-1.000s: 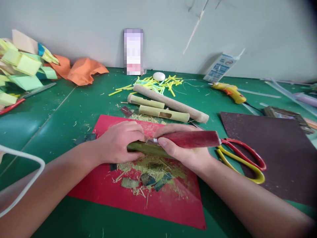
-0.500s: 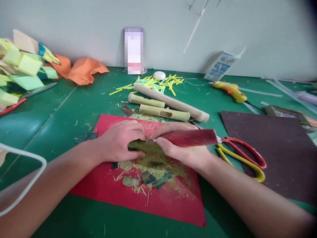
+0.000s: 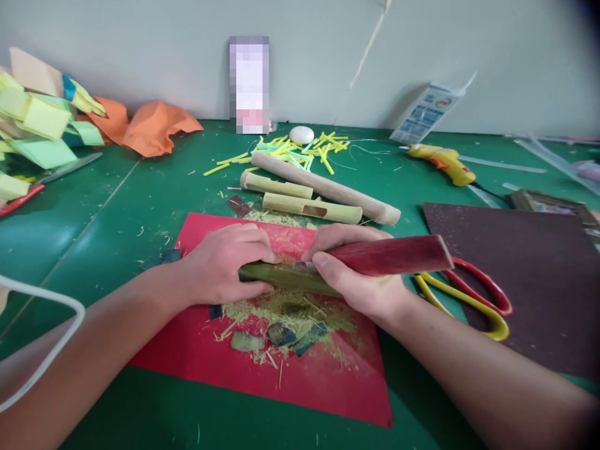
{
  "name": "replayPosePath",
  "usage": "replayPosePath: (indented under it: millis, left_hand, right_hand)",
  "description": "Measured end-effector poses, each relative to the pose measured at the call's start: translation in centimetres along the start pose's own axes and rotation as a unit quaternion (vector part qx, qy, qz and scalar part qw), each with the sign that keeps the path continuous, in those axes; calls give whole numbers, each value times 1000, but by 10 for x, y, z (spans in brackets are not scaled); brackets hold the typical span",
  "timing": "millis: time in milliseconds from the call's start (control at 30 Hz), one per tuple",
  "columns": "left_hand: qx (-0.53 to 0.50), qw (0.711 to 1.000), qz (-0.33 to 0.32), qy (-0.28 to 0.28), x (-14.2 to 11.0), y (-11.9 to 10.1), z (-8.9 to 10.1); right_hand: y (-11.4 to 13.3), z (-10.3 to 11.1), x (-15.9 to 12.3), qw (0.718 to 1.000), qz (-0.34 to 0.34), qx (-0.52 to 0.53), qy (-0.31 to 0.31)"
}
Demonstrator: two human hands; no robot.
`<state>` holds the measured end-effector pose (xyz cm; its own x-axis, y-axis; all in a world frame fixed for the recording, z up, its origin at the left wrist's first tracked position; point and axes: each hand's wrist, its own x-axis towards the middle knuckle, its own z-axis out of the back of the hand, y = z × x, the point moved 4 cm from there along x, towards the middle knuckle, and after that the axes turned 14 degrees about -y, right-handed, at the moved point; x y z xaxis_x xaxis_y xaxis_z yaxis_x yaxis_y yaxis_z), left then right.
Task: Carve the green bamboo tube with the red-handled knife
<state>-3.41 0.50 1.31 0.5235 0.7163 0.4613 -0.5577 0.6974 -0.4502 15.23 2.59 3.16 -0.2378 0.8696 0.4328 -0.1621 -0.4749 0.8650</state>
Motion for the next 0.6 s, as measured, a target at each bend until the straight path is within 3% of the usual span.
replayPosePath:
  millis: [367,600]
  left_hand:
    - [-5,1000,-7,0,-1,0,-1]
    - [6,1000,-8,-1,-2,0,0]
  right_hand:
    - [-2,6,-10,998,27,-3,-50]
    - [7,-3,-3,999,8,-48,-3]
